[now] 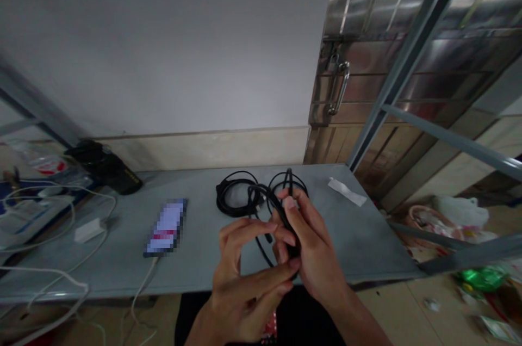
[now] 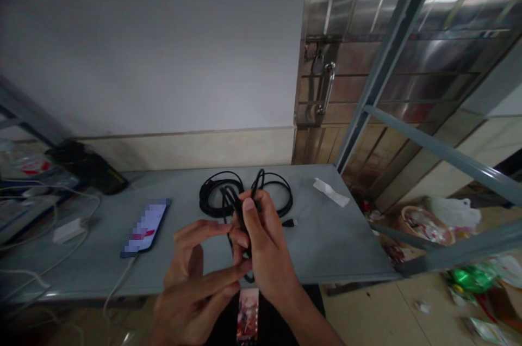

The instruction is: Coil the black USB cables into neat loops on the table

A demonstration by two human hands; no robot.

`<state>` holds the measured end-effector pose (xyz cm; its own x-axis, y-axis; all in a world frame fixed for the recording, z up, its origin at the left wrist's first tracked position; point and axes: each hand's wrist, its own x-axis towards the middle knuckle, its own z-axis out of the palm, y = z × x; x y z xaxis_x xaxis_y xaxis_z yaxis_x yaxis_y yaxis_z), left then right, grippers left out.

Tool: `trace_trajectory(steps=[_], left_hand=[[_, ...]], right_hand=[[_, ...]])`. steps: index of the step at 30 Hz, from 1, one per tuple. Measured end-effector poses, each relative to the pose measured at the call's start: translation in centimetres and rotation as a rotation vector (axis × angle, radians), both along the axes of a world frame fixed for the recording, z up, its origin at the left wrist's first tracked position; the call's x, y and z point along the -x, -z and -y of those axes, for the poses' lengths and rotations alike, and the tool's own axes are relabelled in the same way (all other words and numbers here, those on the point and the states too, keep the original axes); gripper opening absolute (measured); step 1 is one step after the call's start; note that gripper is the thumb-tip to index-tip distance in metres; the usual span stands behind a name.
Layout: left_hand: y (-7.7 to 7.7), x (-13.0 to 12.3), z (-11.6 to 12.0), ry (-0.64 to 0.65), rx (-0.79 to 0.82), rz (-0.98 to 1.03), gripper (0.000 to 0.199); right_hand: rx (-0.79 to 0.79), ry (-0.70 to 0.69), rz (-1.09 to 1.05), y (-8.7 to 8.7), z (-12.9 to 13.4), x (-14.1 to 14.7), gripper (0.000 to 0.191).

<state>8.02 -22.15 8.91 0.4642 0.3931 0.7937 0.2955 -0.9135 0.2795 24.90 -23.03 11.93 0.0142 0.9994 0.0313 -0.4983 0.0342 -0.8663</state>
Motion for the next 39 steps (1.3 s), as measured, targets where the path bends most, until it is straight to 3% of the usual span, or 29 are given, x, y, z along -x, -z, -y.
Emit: trace_trajectory(steps=[4, 7, 9, 12, 15, 19, 21, 24, 29, 39], left_hand=[[-0.6, 0.5, -1.1, -0.058, 0.061, 0.127, 0.019], [-0.7, 1.3, -2.9, -0.279, 0.054, 0.144, 0.046], [-0.6, 2.0, -4.2, -0.326, 0.120, 0.087, 0.057], [-0.2, 2.7, -5.2, -0.150, 0.386, 0.030, 0.030], [0.2, 3.1, -5.0, 0.022, 0.688, 0.077, 0.022], [0.1, 3.0, -3.6, 0.023, 1.059, 0.305, 0.014], [-0.2, 2.8, -3.2, 0.030, 1.167, 0.474, 0.022], [-0.5, 2.4, -3.2, 0.097, 1.223, 0.695, 0.031], [0.5, 1.1, -4.1, 0.129, 1.284, 0.955, 0.028], [3.7, -2.1, -2.8, 0.129, 1.252, 0.944, 0.047]], right_hand=[[-0.003, -0.122, 0.186, -0.1, 0.1, -1.2, 0.054], [-0.040, -0.206, 0.358, -0.3, 0.6, -2.2, 0.053], [-0.092, -0.258, 0.441, -0.5, 1.1, -2.6, 0.054], [-0.173, -0.293, 0.519, -0.7, 1.4, -3.1, 0.053], [-0.194, -0.277, 0.568, -0.5, 1.1, -4.0, 0.057], [-0.182, -0.271, 0.586, 0.4, 0.5, -6.1, 0.052], [-0.182, -0.258, 0.575, 1.4, 0.0, -6.9, 0.051], [-0.193, -0.204, 0.485, 3.5, -0.6, -6.8, 0.054], [-0.148, -0.075, 0.089, 6.0, -1.3, -3.7, 0.066], [0.122, 0.203, -0.431, 5.0, -2.2, -2.5, 0.077]])
